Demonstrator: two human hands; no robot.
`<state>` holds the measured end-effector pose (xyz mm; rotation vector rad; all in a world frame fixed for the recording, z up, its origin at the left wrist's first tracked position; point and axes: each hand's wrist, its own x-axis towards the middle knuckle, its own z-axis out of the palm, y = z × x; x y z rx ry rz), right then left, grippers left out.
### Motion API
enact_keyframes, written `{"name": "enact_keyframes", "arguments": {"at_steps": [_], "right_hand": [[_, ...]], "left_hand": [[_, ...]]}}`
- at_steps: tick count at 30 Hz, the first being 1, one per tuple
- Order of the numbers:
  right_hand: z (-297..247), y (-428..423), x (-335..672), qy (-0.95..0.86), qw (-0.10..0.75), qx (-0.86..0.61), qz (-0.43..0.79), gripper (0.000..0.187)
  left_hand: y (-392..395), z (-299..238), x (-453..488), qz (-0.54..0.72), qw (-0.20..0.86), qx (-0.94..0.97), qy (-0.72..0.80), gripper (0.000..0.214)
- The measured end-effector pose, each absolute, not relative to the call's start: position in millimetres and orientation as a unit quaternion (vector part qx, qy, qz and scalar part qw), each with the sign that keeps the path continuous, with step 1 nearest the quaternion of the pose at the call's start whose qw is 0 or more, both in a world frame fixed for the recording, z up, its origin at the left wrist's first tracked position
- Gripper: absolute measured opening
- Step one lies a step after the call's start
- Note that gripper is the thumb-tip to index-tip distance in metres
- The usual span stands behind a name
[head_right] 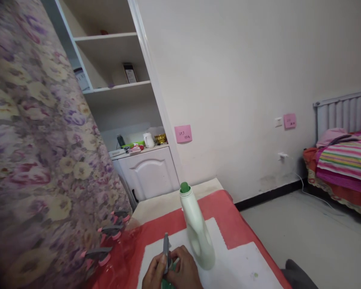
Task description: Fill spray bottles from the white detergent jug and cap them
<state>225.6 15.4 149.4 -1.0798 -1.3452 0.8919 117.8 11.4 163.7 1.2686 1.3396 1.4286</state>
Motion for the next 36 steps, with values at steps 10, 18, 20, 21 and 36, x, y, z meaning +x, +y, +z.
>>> {"name": "enact_keyframes", "arguments": {"at_steps": [10,18,20,21,36], "right_hand": [[150.7,15.2,239.0,-0.604,0.554,-0.375,0.433,0.017],[149.5,8.7,225.4,-0.55,0.579,-0.464,0.384,0.011],[151.0,7.2,226.6,-0.568,0.574,-0.442,0.391,0.01],[151.7,7.0,227.6,-0.58,0.57,-0.425,0.396,0.01],[154.3,7.8,230.0,-0.584,0.578,-0.403,0.403,0.008]], "left_hand": [[-0.4,175.9,120.4,0.556,0.43,0.503,0.503,0.05],[-0.5,172.1,120.5,0.554,0.391,0.517,0.523,0.054],[0.8,170.3,119.9,0.554,0.391,0.52,0.52,0.054],[1.7,169.3,119.7,0.555,0.391,0.518,0.521,0.054],[1.4,166.2,115.9,0.556,0.39,0.502,0.535,0.058]]}}
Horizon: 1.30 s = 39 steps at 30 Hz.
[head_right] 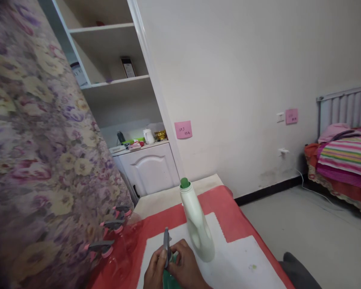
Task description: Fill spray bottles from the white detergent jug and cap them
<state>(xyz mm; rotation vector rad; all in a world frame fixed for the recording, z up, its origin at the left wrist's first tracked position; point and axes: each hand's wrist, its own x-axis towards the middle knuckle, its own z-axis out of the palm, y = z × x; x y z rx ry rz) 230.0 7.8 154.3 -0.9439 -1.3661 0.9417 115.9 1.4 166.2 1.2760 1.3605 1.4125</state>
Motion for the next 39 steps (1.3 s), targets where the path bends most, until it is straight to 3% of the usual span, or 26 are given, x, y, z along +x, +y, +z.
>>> {"name": "enact_keyframes", "arguments": {"at_steps": [16,22,28,34,39], "right_hand": [[153.5,10.7,226.2,-0.562,0.571,-0.472,0.369,0.012],[151.9,9.9,232.3,-0.59,0.576,-0.392,0.408,0.013],[148.7,11.7,229.2,-0.551,0.583,-0.453,0.39,0.017],[150.5,10.5,234.8,-0.592,0.569,-0.383,0.423,0.019],[148.7,12.1,232.4,-0.559,0.581,-0.418,0.419,0.018]], "left_hand": [[6.1,162.0,114.8,0.56,0.364,0.496,0.555,0.061],[5.2,161.7,116.1,0.558,0.368,0.513,0.539,0.058],[2.5,161.2,117.7,0.561,0.367,0.511,0.538,0.056],[1.3,158.4,118.3,0.575,0.384,0.497,0.524,0.054],[-0.8,157.4,117.5,0.568,0.384,0.508,0.521,0.049]]}}
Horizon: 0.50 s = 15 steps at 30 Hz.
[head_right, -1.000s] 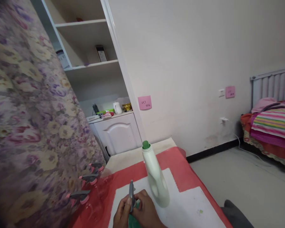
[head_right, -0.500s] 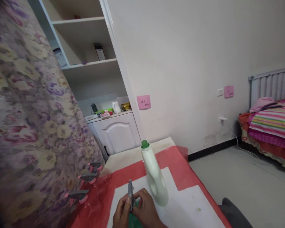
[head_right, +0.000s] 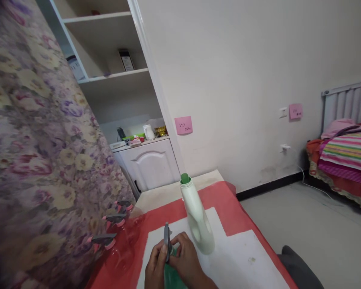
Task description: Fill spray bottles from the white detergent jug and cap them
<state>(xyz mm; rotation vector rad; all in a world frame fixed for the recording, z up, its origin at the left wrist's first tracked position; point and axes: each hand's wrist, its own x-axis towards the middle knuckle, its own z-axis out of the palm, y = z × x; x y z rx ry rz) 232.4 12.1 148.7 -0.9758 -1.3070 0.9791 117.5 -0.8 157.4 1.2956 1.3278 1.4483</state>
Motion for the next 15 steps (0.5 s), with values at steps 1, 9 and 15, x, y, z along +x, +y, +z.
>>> {"name": "enact_keyframes", "arguments": {"at_steps": [1,9,15], "right_hand": [[148.8,12.2,232.6,-0.561,0.58,-0.414,0.42,0.019],[150.1,13.0,233.8,-0.556,0.577,-0.416,0.43,0.018],[150.2,12.7,233.9,-0.581,0.574,-0.391,0.424,0.02]], "left_hand": [[-1.1,157.5,117.5,0.57,0.381,0.509,0.52,0.049],[-1.6,159.5,119.5,0.571,0.373,0.504,0.529,0.05],[0.1,157.4,118.4,0.572,0.378,0.494,0.534,0.057]]}}
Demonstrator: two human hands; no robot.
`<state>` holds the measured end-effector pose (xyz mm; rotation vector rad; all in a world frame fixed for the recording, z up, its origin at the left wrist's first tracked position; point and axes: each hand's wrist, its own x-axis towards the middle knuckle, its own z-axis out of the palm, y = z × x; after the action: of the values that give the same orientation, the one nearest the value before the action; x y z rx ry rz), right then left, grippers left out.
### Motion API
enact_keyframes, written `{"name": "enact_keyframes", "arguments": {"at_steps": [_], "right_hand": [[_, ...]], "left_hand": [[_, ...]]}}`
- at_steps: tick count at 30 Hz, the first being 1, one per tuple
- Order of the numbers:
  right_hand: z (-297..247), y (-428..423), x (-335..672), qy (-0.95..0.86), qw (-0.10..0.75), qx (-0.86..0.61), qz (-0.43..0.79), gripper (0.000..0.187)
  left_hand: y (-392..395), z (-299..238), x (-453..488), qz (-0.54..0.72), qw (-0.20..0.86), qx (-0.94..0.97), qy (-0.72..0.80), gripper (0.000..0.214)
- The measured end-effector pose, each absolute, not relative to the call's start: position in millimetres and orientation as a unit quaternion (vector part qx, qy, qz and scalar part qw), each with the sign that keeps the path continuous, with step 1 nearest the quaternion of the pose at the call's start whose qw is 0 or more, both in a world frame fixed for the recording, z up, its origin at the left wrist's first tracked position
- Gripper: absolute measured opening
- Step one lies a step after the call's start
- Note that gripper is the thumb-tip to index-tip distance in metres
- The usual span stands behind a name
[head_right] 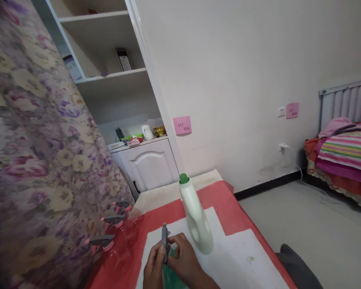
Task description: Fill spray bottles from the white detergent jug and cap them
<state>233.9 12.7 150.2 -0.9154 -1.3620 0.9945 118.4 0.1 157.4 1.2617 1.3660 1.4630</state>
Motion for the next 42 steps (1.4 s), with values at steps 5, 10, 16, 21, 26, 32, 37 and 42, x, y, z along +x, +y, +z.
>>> {"name": "enact_keyframes", "arguments": {"at_steps": [5,10,16,21,26,32,37,42], "right_hand": [[147.2,16.1,233.5,-0.565,0.58,-0.402,0.427,0.017],[148.0,13.5,231.8,-0.568,0.575,-0.41,0.422,0.025],[147.6,15.6,232.2,-0.559,0.578,-0.42,0.421,0.017],[146.8,13.9,230.9,-0.566,0.576,-0.428,0.406,0.027],[148.2,13.5,230.6,-0.554,0.579,-0.438,0.408,0.016],[148.0,11.7,231.2,-0.573,0.575,-0.423,0.403,0.019],[144.6,13.9,231.8,-0.565,0.583,-0.412,0.414,0.016],[145.0,13.7,230.5,-0.568,0.577,-0.433,0.398,0.02]], "left_hand": [[3.3,155.6,116.8,0.565,0.363,0.501,0.545,0.058],[3.4,157.5,116.2,0.555,0.366,0.508,0.548,0.058],[-0.6,163.6,120.6,0.555,0.36,0.5,0.559,0.058],[-1.7,164.8,121.4,0.554,0.363,0.508,0.55,0.057],[-2.0,165.1,123.0,0.566,0.352,0.504,0.549,0.054],[-3.1,165.9,123.0,0.564,0.356,0.504,0.549,0.056],[-2.2,162.3,123.3,0.568,0.353,0.501,0.549,0.056],[-3.9,163.0,123.2,0.563,0.353,0.5,0.555,0.058]]}}
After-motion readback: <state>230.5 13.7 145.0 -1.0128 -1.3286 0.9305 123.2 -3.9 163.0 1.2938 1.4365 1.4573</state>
